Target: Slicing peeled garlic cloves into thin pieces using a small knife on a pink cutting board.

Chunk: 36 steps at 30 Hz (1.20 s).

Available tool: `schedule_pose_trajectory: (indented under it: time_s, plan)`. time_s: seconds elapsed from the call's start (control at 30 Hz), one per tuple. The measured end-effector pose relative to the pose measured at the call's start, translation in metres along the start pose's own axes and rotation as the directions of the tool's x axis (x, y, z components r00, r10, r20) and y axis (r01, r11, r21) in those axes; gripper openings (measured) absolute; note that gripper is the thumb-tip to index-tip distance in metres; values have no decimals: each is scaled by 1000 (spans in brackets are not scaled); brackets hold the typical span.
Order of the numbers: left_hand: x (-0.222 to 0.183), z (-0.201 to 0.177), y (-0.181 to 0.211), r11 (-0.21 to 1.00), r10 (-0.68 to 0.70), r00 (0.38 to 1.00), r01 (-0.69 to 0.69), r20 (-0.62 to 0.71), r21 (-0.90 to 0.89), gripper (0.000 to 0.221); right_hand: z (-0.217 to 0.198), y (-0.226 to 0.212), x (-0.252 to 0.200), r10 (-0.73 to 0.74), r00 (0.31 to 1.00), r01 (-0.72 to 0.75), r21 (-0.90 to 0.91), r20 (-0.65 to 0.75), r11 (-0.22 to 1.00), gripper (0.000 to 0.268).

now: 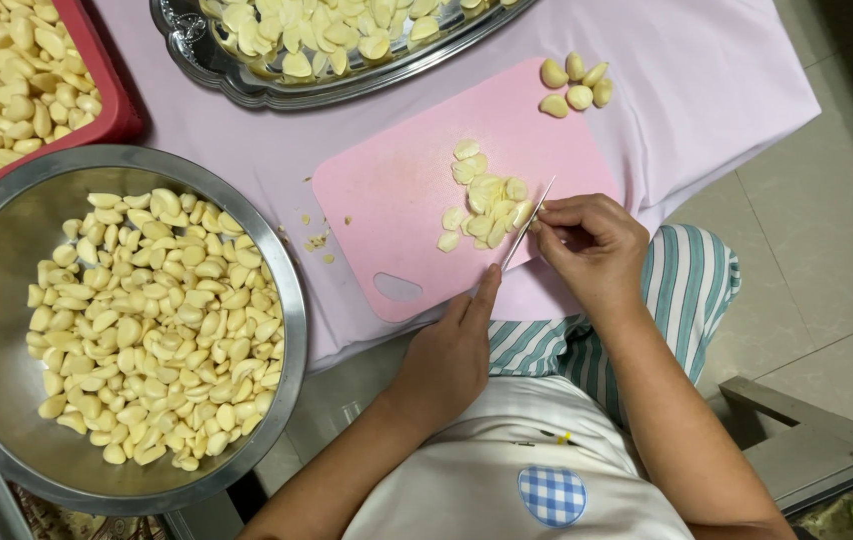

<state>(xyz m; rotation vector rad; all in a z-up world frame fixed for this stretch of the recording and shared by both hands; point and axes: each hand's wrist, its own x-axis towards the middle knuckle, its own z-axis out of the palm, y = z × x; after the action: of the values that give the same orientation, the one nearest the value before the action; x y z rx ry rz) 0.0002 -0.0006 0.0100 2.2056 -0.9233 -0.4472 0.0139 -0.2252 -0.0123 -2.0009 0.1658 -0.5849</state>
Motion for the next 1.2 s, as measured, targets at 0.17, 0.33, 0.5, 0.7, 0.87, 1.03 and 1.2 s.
schedule_pose_trajectory:
  time_s: [0.17,0.33,0.5,0.7,0.87,1.03,1.2]
  plan:
    - [3,3,-2,1000,-7,1000,7,5,1,68,-1,-2,0,8,1000,-8,-2,9,1000,12]
    - [5,10,-5,1000,-28,1000,28,12,-5,69,-1,0,0,-4,1000,4,-12,11,1000,13]
    - [8,14,-4,999,-18,1000,18,-3,45,68,-1,1,1,2,1000,-2,-19,11,1000,13]
    - [25,19,-3,996,-27,1000,27,-11,80,71,0,-2,1,13,1000,-13,7,2,1000,13]
    - [17,12,-5,999,-51,999,51,-8,-5,68,0,-1,0,5,1000,-5,6,-12,1000,13]
    - [10,5,-7,990,-86,996,87,12,-107,63,1,-4,-1,14,1000,-13,19,-12,1000,12]
    - [10,-4,7,998,-23,999,20,-44,-65,65,0,-1,-1,8,1000,-8,3,-2,1000,13]
